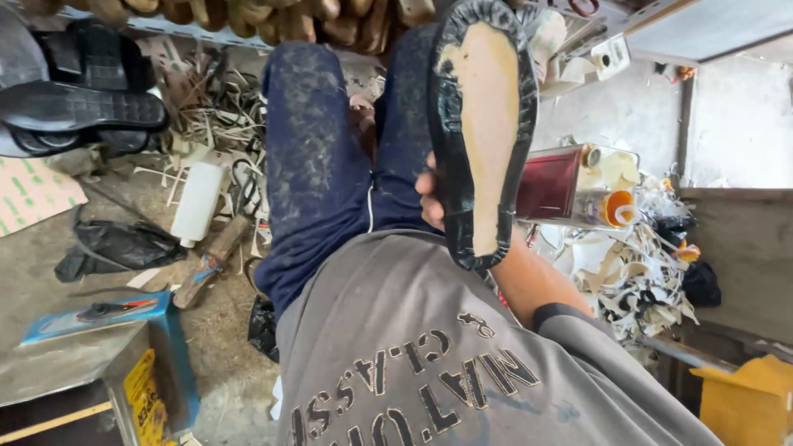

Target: Lasting a leather shoe by pulling the upper over a wooden last and securing it with tools.

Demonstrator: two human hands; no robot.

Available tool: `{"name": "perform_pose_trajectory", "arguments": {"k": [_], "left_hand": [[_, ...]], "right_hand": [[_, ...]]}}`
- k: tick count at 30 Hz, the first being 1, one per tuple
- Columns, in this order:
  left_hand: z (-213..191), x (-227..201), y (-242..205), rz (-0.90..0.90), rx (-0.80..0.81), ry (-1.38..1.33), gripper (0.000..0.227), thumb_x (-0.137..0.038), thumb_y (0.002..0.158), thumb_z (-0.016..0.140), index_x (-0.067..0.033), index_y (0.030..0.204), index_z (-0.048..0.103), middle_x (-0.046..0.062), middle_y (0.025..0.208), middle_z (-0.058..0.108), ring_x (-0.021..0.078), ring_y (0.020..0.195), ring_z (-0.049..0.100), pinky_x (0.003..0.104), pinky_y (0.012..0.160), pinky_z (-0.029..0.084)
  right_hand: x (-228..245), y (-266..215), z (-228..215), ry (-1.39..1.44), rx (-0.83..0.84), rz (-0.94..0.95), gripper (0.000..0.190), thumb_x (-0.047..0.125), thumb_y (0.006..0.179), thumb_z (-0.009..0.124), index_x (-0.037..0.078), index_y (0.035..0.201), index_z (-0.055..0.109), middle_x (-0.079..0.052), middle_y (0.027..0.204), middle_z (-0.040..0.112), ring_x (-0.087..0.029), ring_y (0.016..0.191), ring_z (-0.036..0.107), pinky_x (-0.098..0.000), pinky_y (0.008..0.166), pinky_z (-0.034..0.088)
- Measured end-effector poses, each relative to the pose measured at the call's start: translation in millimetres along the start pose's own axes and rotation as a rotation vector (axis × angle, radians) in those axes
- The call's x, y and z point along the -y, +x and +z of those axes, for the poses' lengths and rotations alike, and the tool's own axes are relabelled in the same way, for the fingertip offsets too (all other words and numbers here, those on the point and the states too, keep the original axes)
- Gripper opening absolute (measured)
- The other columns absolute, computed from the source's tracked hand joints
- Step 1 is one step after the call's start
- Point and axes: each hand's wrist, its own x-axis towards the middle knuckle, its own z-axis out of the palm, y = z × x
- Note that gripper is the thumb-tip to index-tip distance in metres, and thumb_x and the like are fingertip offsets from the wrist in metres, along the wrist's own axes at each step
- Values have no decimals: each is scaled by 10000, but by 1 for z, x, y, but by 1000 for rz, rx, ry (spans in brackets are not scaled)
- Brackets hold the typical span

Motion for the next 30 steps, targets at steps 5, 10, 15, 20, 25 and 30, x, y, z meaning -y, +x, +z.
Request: {"name": "perform_pose_trajectory", "arguments": {"k": [5, 10, 15, 20, 25, 30], "left_hand": [[33, -171, -33, 94, 178, -726, 1055, -819, 559, 753, -133, 1322, 508, 26, 1218, 624, 216, 1103, 560, 416, 1076, 521], [122, -331, -77, 156, 550, -1315, 915, -731, 648, 731, -104, 1307, 632, 38, 1238, 678, 222, 1125, 689, 474, 1071, 605], [215, -414, -89, 18, 1338, -1680, 984, -306, 907, 833, -62, 1675, 268, 292, 1527, 459, 465, 1262, 595, 735, 1085, 455], [239, -441, -62, -204, 1421, -1553, 810, -499, 954, 746, 93, 1451, 505, 335, 1409, 515, 490, 1264, 551, 785, 1118, 317], [259, -485, -70, -261, 1369, -1609, 812, -504, 961, 716, -36, 1560, 430, 265, 1315, 569, 424, 1115, 571, 618, 980, 485], [285, -521, -66, -236, 1250, -1717, 800, -483, 953, 710, -66, 1576, 430, 250, 1345, 606, 427, 1180, 602, 638, 1045, 466]], "right_hand": [[15, 17, 5, 88, 3, 24, 543, 329, 1130, 335, 245, 1644, 179, -139, 1598, 403, -378, 1386, 448, -536, 1218, 315], [13, -13, -7, 88, -202, -154, 677, 505, 1136, 329, 46, 1632, 370, -263, 1542, 553, -448, 1280, 600, -517, 1107, 466], [35, -45, -51, 155, -133, -132, 662, 480, 1132, 354, 30, 1617, 381, -284, 1573, 484, -530, 1322, 546, -622, 1172, 423], [54, -46, -43, 140, -156, -188, 614, 452, 1113, 362, 16, 1539, 436, -290, 1470, 537, -507, 1227, 584, -582, 1084, 461], [56, -45, -32, 146, -178, -193, 576, 426, 1095, 369, 3, 1468, 486, -296, 1377, 585, -486, 1141, 618, -546, 1004, 494], [59, -34, -30, 162, -203, -179, 544, 401, 1078, 376, -10, 1398, 536, -302, 1285, 632, -466, 1055, 653, -510, 925, 528]]}}
